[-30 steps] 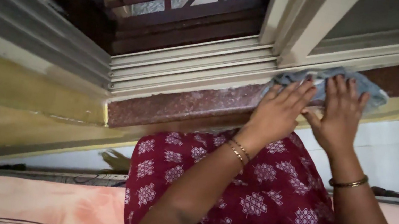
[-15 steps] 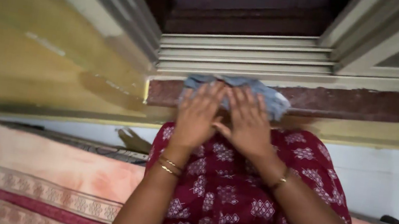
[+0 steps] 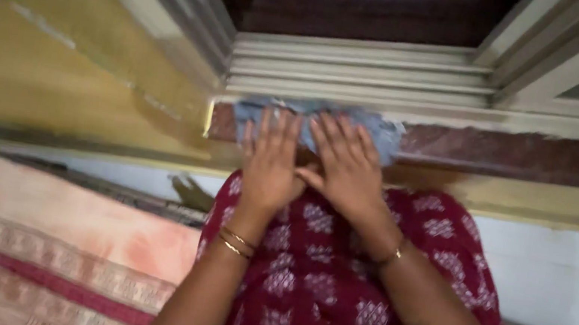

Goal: Cleaning the window grill and lower track using a grey cloth.

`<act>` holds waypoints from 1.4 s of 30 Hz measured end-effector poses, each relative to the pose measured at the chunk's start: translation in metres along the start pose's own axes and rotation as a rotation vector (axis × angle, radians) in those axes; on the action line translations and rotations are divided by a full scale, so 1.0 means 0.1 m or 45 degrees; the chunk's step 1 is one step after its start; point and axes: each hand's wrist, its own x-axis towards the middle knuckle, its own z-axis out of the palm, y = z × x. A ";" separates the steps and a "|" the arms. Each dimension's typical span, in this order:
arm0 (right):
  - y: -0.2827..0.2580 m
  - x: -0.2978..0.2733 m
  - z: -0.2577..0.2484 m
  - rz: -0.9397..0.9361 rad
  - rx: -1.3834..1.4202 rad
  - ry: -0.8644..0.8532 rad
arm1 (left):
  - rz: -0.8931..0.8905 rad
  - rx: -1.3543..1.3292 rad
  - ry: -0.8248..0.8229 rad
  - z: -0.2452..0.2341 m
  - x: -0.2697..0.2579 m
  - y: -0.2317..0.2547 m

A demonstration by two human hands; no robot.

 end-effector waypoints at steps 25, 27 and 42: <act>0.37 -0.03 0.02 0.345 -0.335 -0.304 | 0.202 0.019 -0.172 0.00 0.54 0.16; 0.15 0.26 0.03 0.195 -0.160 -0.219 | 0.004 0.138 -0.081 -0.10 0.42 -0.21; 1.29 0.12 -0.83 0.100 -0.140 -0.016 | 0.234 -0.208 0.377 0.35 1.11 0.96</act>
